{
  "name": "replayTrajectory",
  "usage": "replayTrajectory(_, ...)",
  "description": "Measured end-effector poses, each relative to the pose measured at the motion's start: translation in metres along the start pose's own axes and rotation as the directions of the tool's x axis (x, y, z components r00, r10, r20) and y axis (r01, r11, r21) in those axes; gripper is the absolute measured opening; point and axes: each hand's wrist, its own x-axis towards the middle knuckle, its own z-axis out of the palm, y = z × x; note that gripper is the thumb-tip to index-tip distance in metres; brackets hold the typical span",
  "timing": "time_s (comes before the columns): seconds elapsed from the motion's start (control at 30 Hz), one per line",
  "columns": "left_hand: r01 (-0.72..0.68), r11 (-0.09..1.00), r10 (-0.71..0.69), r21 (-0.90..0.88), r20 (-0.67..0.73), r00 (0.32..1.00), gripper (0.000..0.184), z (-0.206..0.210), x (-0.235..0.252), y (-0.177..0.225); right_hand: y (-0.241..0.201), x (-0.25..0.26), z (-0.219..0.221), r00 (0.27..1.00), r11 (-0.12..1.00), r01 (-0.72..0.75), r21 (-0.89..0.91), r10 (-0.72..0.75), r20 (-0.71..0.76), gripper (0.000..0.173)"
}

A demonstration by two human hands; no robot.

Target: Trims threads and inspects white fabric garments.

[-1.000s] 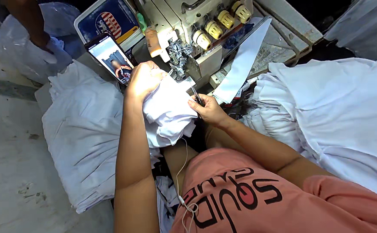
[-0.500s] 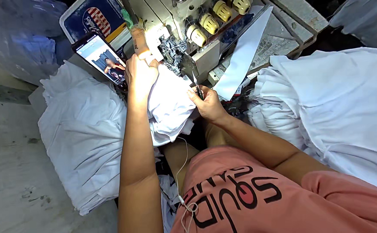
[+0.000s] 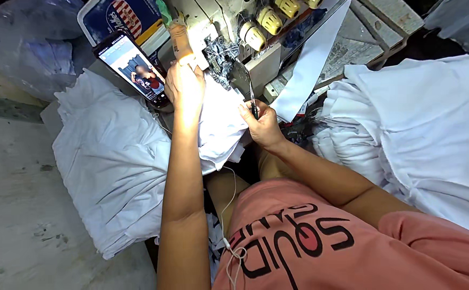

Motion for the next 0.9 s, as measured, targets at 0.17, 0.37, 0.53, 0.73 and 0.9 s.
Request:
replayTrajectory(0.17, -0.076, 0.900, 0.015, -0.428, -0.145, 0.989, 0.075, 0.019, -0.035, -0.059, 0.005, 0.002, -0.013, 0.992, 0.999, -0.028, 0.042, 0.022, 0.125, 0.009)
replayTrajectory(0.37, 0.101, 0.726, 0.086, -0.680, 0.236, 0.968, 0.129, 0.043, -0.117, -0.096, 0.012, 0.002, -0.018, 0.966, 0.992, -0.113, 0.061, 0.095, 0.239, 0.007)
replayTrajectory(0.53, -0.104, 0.942, 0.127, -0.319, 0.052, 0.991, 0.078, -0.004, -0.125, -0.092, -0.001, -0.008, -0.018, 0.974, 0.990, -0.100, 0.103, 0.077, 0.211, 0.002)
replayTrajectory(0.73, -0.132, 0.988, 0.135, 0.078, -0.039, 0.990, 0.103, -0.013, -0.112, -0.080, 0.014, -0.010, -0.020, 0.976, 0.991, -0.124, 0.058, 0.111, 0.187, 0.006)
replayTrajectory(0.9, -0.035, 0.995, 0.026, 0.095, 0.102, 0.994, 0.124, 0.031, -0.110, -0.104, 0.021, -0.007, -0.027, 0.962, 0.986, -0.157, 0.055, 0.140, 0.234, 0.009)
